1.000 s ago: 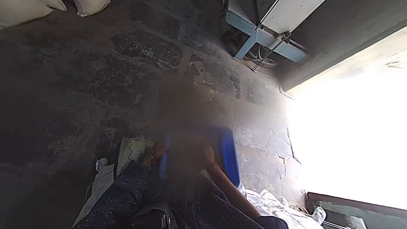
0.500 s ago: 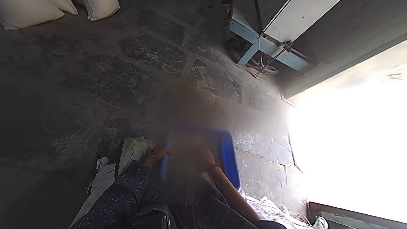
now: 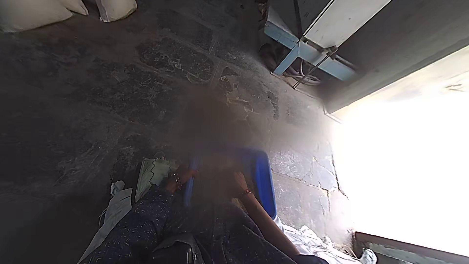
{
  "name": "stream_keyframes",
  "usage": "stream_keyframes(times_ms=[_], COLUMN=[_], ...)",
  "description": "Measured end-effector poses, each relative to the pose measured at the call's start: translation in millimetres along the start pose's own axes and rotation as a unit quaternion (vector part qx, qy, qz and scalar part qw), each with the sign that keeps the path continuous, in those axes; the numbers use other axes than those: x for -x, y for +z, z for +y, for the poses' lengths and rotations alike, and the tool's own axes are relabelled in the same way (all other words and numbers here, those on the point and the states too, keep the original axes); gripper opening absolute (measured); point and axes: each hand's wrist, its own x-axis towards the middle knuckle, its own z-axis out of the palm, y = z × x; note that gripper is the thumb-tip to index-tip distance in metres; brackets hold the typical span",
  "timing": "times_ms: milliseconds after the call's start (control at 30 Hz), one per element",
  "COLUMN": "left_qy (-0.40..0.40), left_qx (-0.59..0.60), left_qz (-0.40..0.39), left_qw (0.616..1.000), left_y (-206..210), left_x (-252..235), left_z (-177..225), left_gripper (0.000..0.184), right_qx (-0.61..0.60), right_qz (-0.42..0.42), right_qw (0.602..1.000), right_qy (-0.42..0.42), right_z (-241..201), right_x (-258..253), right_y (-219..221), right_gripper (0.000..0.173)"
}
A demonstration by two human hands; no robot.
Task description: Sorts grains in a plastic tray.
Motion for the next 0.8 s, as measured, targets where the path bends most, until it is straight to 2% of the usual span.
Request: stream_keyframes(times_ms=[467,800], left_qy=[-0.001,0.003], left_qx=[-0.020,-0.029], left_qz=[-0.006,-0.006], left_qw=[1.000,1.000], left_y=[-2.1,-2.1], left_x=[-2.8,-4.5], left_z=[-2.8,-4.1], left_gripper=[0.050,0.047], right_qx=[-0.010,0.006], right_qz=[0.105,0.098], right_qw=[0.994,0.995], right_qy=[-0.020,-0.014], right_z=[1.5,2.8], right_x=[1.4,-0.9], right_y=[3.2,2.6], right_gripper=[0.041,0.045])
